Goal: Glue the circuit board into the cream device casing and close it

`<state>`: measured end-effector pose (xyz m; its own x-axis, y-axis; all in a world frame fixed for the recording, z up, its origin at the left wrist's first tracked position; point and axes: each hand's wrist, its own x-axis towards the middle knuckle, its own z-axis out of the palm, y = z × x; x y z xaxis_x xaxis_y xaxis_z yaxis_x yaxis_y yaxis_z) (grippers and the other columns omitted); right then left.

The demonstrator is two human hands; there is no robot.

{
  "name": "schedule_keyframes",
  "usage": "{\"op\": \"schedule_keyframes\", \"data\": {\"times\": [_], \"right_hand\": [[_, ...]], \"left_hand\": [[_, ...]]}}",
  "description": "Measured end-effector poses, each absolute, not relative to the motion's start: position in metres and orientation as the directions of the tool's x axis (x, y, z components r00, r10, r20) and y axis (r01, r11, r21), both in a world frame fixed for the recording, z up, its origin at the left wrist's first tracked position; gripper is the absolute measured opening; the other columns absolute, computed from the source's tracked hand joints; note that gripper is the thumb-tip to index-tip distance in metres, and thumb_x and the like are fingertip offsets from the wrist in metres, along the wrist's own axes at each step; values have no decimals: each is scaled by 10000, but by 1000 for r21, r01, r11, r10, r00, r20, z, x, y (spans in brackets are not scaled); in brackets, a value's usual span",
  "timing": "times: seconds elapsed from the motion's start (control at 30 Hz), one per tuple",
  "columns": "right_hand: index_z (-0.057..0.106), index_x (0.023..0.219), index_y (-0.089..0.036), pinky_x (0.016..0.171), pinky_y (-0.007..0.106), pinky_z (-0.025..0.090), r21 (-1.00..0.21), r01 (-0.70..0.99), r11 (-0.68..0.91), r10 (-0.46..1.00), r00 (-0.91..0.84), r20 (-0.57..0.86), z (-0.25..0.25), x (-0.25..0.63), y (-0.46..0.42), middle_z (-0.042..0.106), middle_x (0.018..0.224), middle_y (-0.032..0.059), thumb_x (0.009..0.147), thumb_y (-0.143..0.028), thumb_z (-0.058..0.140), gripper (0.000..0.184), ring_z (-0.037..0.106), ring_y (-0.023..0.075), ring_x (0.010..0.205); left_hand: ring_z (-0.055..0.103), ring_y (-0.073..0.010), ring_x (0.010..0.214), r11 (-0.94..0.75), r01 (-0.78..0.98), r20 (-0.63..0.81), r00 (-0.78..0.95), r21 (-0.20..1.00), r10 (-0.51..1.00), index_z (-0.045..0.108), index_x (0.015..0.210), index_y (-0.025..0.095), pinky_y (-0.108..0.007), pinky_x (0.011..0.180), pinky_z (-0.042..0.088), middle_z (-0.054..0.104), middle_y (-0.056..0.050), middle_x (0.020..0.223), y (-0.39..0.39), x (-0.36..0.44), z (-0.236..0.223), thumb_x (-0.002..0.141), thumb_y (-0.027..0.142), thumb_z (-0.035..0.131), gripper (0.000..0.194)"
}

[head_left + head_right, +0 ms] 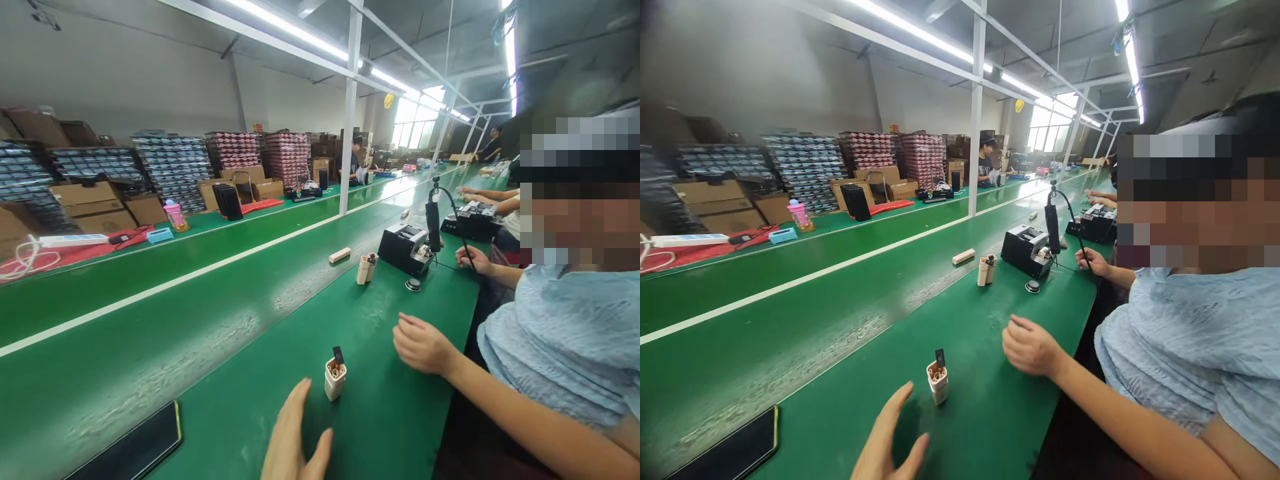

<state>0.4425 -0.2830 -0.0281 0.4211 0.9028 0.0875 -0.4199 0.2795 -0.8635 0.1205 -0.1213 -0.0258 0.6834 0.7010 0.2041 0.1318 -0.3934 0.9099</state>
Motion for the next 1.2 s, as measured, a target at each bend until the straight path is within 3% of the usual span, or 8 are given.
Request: {"op": "schedule_keyframes", "data": {"times": [0.07, 0.23, 0.37, 0.6, 0.8, 0.97, 1.1, 1.2], "right_hand": [[741, 969, -181, 669, 319, 661, -845, -412, 340, 883, 448, 137, -24, 462, -273, 776, 909, 16, 1039, -445, 714, 274, 746, 165, 758], [747, 1165, -209, 874, 452, 666, -835, -353, 421, 823, 536, 189, -8, 484, -232, 773, 1193, 80, 1047, -421, 697, 248, 750, 241, 1032], [785, 1036, -201, 947, 434, 649, -841, -316, 439, 785, 590, 188, 14, 494, -198, 773, 1219, 54, 1085, -297, 625, 193, 720, 255, 1171], [774, 977, -190, 935, 388, 652, -834, -344, 430, 752, 648, 120, 29, 484, -171, 764, 1219, 37, 1086, -227, 615, 196, 724, 244, 1152], [759, 954, -195, 798, 360, 666, -860, -317, 401, 687, 725, 52, 41, 473, -170, 777, 1029, 35, 1094, -316, 615, 234, 748, 200, 947], [748, 1111, -211, 707, 405, 675, -899, -281, 335, 667, 745, 15, 71, 447, -178, 789, 1047, 56, 1022, -455, 723, 261, 744, 217, 865], [752, 1084, -175, 712, 354, 654, -907, -349, 236, 772, 635, -43, 63, 363, -197, 794, 994, 42, 1050, -498, 660, 338, 760, 180, 799], [767, 864, -333, 566, 320, 623, -901, -421, 99, 864, 485, -132, 37, 288, -233, 798, 777, 4, 977, -533, 747, 230, 739, 213, 685]], "left_hand": [[567, -361, 1459, -231, 104, 71, 765, 967, 641, 640, 1444, 210, -542, 1265, 382, 651, -119, 1541, -123, 150, -26, 837, 297, 712, 617], [760, -305, 1071, -64, 103, -43, 795, 993, 605, 743, 1184, 164, -432, 1028, 575, 808, -147, 1199, -123, 173, -22, 889, 467, 714, 423], [789, -291, 1017, 137, 90, -156, 774, 986, 613, 749, 1095, 152, -365, 916, 627, 829, -147, 1068, -121, 159, -27, 783, 609, 859, 564], [800, -271, 970, 300, -2, -210, 709, 954, 673, 793, 1008, 165, -319, 834, 641, 840, -130, 988, -131, 133, -33, 618, 720, 951, 697], [801, -269, 950, 286, -18, -192, 701, 958, 687, 813, 1025, 172, -319, 813, 640, 841, -131, 971, -133, 125, -35, 614, 724, 952, 702], [783, -246, 861, 162, 22, -137, 655, 987, 743, 802, 1112, 179, -320, 782, 621, 833, -111, 941, -136, 102, -40, 750, 738, 842, 667], [733, -258, 814, 13, 158, -88, 483, 987, 871, 801, 1210, 207, -368, 783, 594, 826, -89, 931, -148, 41, -38, 825, 506, 789, 488], [702, -334, 1018, -155, 392, 30, 307, 907, 951, 760, 1332, 240, -482, 985, 539, 814, -97, 1018, -161, -12, -37, 797, 338, 754, 544]]}}
